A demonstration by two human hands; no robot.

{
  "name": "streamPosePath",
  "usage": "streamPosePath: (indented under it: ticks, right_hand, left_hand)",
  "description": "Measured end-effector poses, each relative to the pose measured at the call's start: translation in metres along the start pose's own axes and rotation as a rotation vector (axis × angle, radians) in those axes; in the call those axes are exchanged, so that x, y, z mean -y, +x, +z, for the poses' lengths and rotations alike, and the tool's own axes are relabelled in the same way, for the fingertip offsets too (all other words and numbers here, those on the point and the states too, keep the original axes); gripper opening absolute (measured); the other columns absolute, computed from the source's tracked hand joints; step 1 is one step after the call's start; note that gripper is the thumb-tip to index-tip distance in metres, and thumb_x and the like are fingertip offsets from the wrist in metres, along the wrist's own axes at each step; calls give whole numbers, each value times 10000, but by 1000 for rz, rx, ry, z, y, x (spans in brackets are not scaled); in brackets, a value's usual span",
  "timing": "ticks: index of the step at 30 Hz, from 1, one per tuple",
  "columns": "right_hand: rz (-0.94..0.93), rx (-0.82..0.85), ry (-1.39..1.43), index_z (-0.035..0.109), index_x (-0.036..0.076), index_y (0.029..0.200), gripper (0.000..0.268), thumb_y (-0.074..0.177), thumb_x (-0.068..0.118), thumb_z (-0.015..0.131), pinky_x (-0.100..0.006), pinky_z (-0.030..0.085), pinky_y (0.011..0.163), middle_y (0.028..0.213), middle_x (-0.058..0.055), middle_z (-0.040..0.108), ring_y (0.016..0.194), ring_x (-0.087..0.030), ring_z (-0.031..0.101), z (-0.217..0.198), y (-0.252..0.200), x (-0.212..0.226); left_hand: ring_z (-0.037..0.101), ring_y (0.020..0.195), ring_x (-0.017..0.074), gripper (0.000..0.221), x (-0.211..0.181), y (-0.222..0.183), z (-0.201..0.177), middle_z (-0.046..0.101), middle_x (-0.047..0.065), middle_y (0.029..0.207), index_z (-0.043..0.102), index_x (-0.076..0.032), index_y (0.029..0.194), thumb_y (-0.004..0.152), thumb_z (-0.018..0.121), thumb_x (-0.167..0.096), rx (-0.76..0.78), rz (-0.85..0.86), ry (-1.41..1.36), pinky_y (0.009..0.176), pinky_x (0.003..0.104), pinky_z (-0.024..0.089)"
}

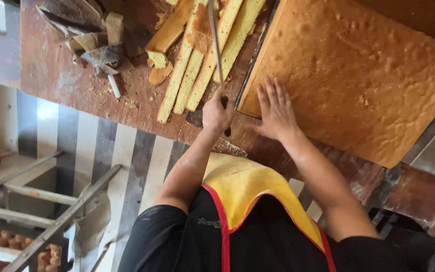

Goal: The person cuts a large baked cake sheet on a wooden worktable into long strips and then cross-cuts the strips into square pieces using a long knife, holding the sheet steady with the other hand and moving cut pieces aside as they work across the sheet.

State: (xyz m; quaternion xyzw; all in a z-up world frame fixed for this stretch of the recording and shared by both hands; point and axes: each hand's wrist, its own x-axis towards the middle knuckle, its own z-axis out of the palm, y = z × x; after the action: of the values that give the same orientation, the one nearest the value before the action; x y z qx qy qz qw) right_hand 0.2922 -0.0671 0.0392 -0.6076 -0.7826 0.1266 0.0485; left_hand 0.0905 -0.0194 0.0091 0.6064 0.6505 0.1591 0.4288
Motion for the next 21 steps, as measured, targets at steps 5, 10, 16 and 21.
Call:
streamPosePath:
  ticks: [5, 10, 16, 21]
  right_hand:
    - [48, 248, -218, 181, 16, 1631, 1211, 776, 688, 713, -547, 46, 1259, 1696, -255, 64, 1564, -428, 24, 12, 15, -14]
    - [170, 318, -203, 141, -6, 1628, 1207, 796, 688, 673, -520, 19, 1275, 1694, -248, 25, 1566, -414, -15, -29, 56, -18]
    - [299, -24, 4, 125, -73, 1632, 763, 1109, 356, 478, -511, 86, 1323, 1739, -188, 8, 1601, -357, -2, -27, 110, -99]
    - [406, -160, -58, 184, -22, 1694, 646, 1161, 167, 496, -558, 65, 1311, 1752, -244, 148, 1608, -405, 111, -29, 181, -182]
  left_hand:
    - [727, 796, 414, 523, 0, -1, 6, 738, 238, 912, 521, -61, 1424, 956, 619, -274, -66, 191, 72, 756, 499, 586]
    - [719, 725, 416, 629, -36, 22, -2, 725, 246, 926, 465, -70, 1502, 941, 613, -314, 5, 332, 153, 663, 506, 586]
    - [723, 712, 396, 499, -71, 55, 5, 723, 200, 875, 537, -224, 1479, 1005, 574, -376, 74, 388, 283, 659, 514, 590]
    - [734, 721, 376, 492, -83, 67, 11, 726, 185, 892, 515, -258, 1487, 1024, 529, -424, 131, 371, 324, 664, 495, 603]
